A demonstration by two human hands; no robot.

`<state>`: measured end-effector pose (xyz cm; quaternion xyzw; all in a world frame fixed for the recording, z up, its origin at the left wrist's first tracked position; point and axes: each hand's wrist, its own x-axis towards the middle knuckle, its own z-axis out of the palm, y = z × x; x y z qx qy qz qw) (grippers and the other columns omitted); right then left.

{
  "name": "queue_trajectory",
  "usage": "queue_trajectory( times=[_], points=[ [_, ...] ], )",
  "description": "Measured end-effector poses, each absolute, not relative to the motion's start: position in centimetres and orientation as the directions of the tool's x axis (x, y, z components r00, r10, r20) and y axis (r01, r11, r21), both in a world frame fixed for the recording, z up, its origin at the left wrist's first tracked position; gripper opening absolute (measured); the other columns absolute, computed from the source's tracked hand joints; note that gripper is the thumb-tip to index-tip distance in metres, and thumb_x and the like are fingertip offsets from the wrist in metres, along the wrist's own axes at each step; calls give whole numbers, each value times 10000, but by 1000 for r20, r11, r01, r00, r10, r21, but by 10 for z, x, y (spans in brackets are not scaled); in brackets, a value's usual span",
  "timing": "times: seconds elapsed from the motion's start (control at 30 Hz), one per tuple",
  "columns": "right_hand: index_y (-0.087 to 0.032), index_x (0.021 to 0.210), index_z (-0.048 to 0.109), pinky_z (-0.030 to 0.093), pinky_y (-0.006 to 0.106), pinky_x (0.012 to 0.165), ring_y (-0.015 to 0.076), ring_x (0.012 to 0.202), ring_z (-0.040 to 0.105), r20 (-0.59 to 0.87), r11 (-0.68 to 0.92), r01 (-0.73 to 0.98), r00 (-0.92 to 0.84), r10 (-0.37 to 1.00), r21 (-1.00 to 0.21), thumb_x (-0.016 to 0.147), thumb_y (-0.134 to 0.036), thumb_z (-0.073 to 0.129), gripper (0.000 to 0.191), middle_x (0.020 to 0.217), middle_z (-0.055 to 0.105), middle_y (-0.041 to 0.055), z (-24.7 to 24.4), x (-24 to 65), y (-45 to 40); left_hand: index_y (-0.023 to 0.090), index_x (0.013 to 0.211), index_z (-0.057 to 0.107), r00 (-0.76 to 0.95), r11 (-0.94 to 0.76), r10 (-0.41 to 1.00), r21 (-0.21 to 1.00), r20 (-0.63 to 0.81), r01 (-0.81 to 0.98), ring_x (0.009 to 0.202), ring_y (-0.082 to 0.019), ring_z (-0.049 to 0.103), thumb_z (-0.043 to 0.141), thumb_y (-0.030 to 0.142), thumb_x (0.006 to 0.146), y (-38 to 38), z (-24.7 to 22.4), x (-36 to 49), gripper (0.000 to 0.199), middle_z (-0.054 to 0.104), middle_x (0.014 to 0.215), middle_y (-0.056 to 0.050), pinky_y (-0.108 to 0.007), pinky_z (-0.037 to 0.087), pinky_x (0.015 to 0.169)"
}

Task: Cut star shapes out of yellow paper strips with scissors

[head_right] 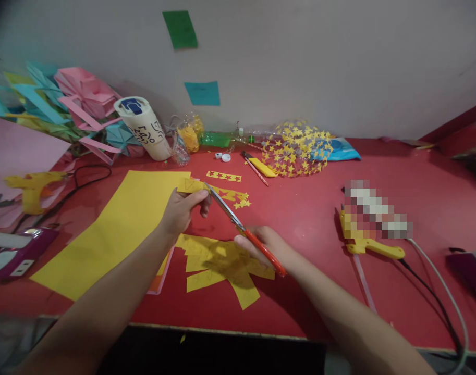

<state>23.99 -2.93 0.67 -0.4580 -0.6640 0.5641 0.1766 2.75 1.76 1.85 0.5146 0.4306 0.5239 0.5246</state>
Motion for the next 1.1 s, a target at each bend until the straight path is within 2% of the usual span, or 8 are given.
queue_trajectory(
  times=[0.2, 0.4, 0.67, 0.9, 1.1],
  points=[
    [-213, 650, 412, 312, 213, 387, 73, 393, 409, -293, -78, 401, -509, 809, -913, 861, -626, 510, 474, 535, 452, -46, 2, 242, -29, 163, 573, 626, 99, -76, 991, 991, 87, -111, 397, -77, 517, 680, 353, 685, 19, 18, 26, 228, 587, 478, 19, -205, 457, 388],
    [-219, 623, 412, 260, 204, 343, 66, 330, 375, -353, -144, 430, -460, 815, -892, 874, -626, 479, 482, 452, 423, -59, -7, 240, -29, 162, 582, 621, 115, -57, 991, 993, 70, -107, 401, -79, 519, 679, 385, 692, 19, 18, 26, 256, 585, 487, 18, -211, 462, 395],
    [-227, 621, 418, 265, 227, 334, 78, 337, 388, -372, -174, 434, -425, 826, -884, 846, -592, 578, 458, 462, 459, -41, -6, 239, -31, 158, 601, 646, 146, -56, 986, 989, 76, -135, 420, -81, 529, 671, 369, 726, 21, 13, 24, 247, 601, 508, 10, -208, 464, 409],
    [-218, 616, 385, 263, 186, 312, 54, 331, 381, -378, -180, 424, -448, 810, -888, 852, -632, 540, 501, 498, 483, -39, -5, 240, -29, 158, 603, 654, 152, -59, 985, 992, 76, -113, 434, -87, 534, 657, 383, 743, 21, 11, 22, 265, 607, 517, 3, -215, 466, 419],
    [-224, 596, 355, 248, 187, 327, 57, 339, 359, -360, -162, 429, -433, 826, -889, 864, -570, 543, 477, 454, 417, -58, -4, 240, -29, 163, 594, 667, 161, -60, 984, 990, 80, -126, 434, -87, 535, 654, 371, 749, 21, 11, 22, 260, 605, 510, 4, -217, 463, 423]
  ],
)
